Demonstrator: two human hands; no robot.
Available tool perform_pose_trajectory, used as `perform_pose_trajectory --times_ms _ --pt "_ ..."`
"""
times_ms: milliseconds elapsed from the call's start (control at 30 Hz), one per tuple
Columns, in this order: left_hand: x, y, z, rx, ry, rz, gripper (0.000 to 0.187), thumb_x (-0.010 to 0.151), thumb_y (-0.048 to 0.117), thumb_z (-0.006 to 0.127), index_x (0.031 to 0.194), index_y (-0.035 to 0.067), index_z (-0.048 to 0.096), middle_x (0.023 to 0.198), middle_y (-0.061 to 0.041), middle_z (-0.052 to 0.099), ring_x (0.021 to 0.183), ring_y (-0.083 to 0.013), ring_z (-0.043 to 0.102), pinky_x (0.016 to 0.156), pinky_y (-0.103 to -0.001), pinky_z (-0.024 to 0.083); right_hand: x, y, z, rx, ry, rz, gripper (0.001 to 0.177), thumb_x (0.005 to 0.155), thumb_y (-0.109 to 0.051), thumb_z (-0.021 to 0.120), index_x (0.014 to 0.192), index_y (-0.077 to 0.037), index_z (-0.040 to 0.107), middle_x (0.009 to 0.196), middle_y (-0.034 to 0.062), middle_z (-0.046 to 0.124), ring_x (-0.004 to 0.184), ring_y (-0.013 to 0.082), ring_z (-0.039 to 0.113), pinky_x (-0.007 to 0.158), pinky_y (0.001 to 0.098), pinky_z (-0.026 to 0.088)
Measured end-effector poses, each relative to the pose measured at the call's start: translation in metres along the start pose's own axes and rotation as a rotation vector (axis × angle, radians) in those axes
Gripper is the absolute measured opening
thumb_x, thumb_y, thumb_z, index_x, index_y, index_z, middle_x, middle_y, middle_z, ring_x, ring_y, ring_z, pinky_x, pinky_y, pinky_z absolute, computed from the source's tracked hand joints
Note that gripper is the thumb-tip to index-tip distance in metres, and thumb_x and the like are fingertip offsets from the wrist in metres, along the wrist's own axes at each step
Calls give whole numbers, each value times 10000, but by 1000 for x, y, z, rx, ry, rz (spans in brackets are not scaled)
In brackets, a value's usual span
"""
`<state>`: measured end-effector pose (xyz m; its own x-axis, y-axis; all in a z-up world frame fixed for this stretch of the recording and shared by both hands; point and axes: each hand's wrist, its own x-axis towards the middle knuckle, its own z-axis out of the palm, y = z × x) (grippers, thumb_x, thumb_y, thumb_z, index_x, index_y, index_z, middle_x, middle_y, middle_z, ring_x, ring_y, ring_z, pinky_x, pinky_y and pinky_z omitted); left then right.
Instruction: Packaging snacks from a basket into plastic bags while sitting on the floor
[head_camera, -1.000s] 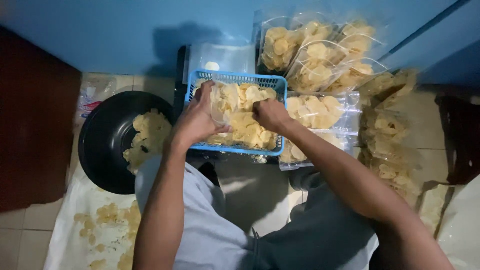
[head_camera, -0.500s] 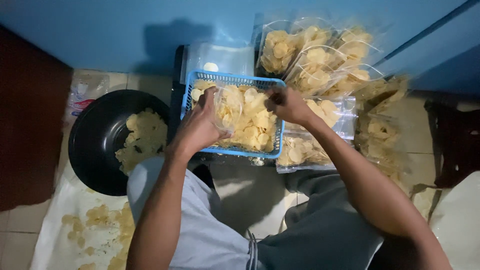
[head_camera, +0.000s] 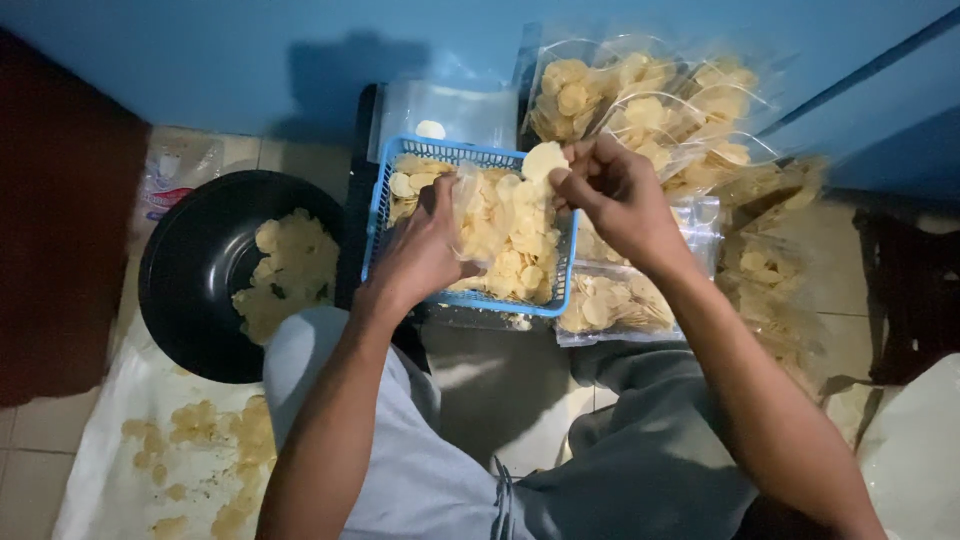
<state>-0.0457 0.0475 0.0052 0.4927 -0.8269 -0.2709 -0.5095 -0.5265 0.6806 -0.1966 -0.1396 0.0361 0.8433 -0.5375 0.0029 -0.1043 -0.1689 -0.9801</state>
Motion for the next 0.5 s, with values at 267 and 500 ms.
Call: perform_pose_trajectory --times_ms 267,500 --pt "7 1 9 88 11 25 971 718 142 888 1480 93 288 1335 -297 541 1062 -665 615 931 -727 496 -9 3 17 -162 33 -130 213 912 -21 783 1061 67 658 764 157 619 663 227 708 688 344 619" --pt "6 -1 16 113 13 43 1006 693 147 914 1477 81 286 1317 -291 531 1038 -671 617 890 -731 513 -11 0 19 -212 81 -45 101 949 -92 751 1014 -16 733 737 102 630 638 190 730 636 312 629"
